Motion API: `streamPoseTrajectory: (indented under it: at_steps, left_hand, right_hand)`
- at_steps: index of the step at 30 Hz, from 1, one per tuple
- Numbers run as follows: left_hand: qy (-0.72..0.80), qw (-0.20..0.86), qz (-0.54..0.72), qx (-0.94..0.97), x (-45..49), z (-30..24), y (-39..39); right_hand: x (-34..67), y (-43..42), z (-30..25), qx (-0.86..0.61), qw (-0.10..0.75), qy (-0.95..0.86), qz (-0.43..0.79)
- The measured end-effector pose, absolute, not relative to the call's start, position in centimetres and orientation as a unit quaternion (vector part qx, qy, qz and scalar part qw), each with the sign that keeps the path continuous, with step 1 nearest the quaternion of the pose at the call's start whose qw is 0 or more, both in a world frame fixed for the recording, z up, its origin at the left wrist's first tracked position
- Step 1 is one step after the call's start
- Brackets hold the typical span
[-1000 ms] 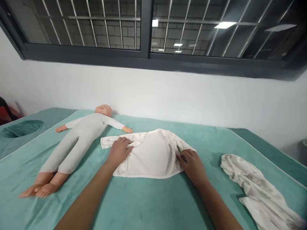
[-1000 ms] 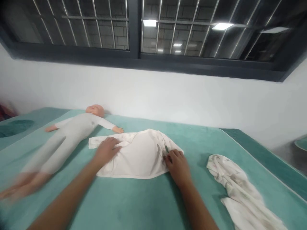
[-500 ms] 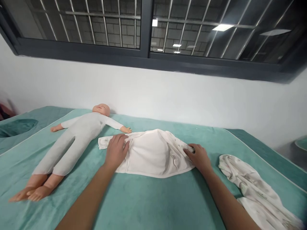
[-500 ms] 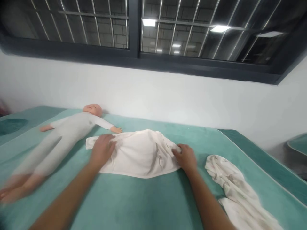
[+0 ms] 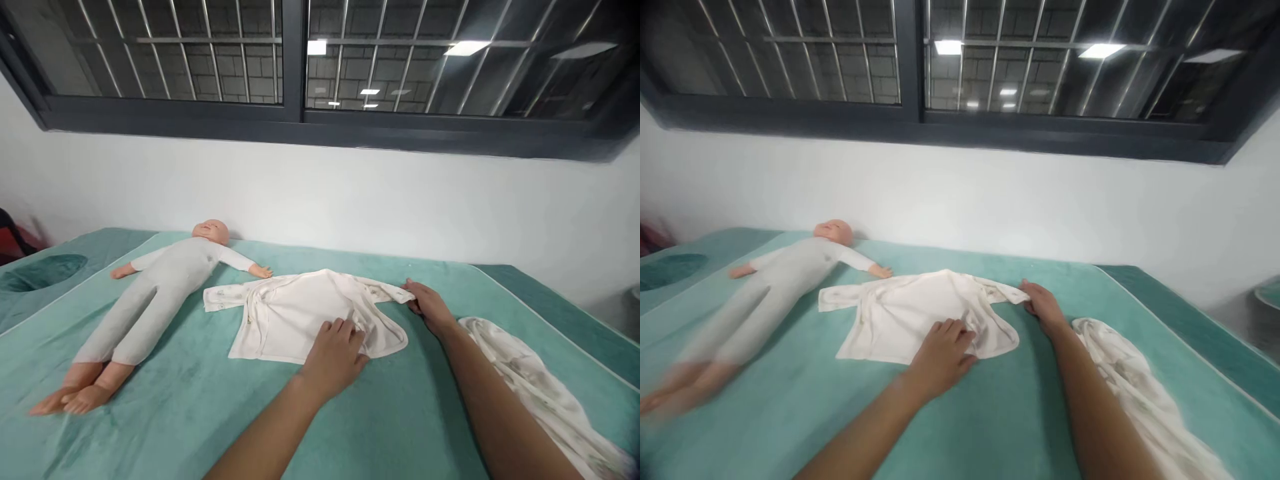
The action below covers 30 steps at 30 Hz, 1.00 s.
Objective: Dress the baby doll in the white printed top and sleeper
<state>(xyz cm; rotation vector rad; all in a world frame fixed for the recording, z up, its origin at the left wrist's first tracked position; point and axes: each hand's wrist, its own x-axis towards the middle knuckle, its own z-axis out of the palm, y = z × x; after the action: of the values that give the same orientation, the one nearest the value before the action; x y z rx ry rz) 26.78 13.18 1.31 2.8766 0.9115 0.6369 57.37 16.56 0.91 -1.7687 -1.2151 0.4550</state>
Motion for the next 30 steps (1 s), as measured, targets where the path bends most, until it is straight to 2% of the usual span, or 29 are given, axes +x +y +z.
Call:
streamPoseTrajectory:
  at_steps: [3, 10, 13, 16, 25, 28, 30]
  left_hand:
    - [0.258, 0.031, 0.208, 0.943, 27.0, 1.5, 13.0]
    - [0.255, -0.045, 0.187, 0.948, 27.3, 0.7, 12.6]
    - [0.227, -0.058, 0.181, 0.955, 27.3, 0.5, 12.6]
    - [0.205, -0.054, 0.186, 0.959, 27.1, 0.5, 12.5]
    - [0.164, 0.036, 0.205, 0.964, 26.6, 0.4, 12.0]
    - [0.207, 0.093, 0.251, 0.941, 24.4, 0.8, 11.4]
    - [0.267, 0.126, 0.302, 0.906, 21.4, 1.0, 10.9]
  right_hand:
    - [57.2, 16.0, 1.5, -0.673, 0.462, -0.51, 0.27]
    - [56.7, 14.8, 2.2, -0.589, 0.365, -0.628, 0.355]
    - [56.1, 14.8, 1.7, -0.58, 0.363, -0.673, 0.28]
    - [55.1, 15.2, 1.1, -0.646, 0.378, -0.644, 0.159]
    - [56.0, 16.5, 1.1, -0.8, 0.399, -0.446, 0.032]
    - [56.0, 16.8, 0.9, -0.803, 0.405, -0.438, -0.014]
    - [56.1, 16.9, 0.3, -0.776, 0.363, -0.515, -0.036]
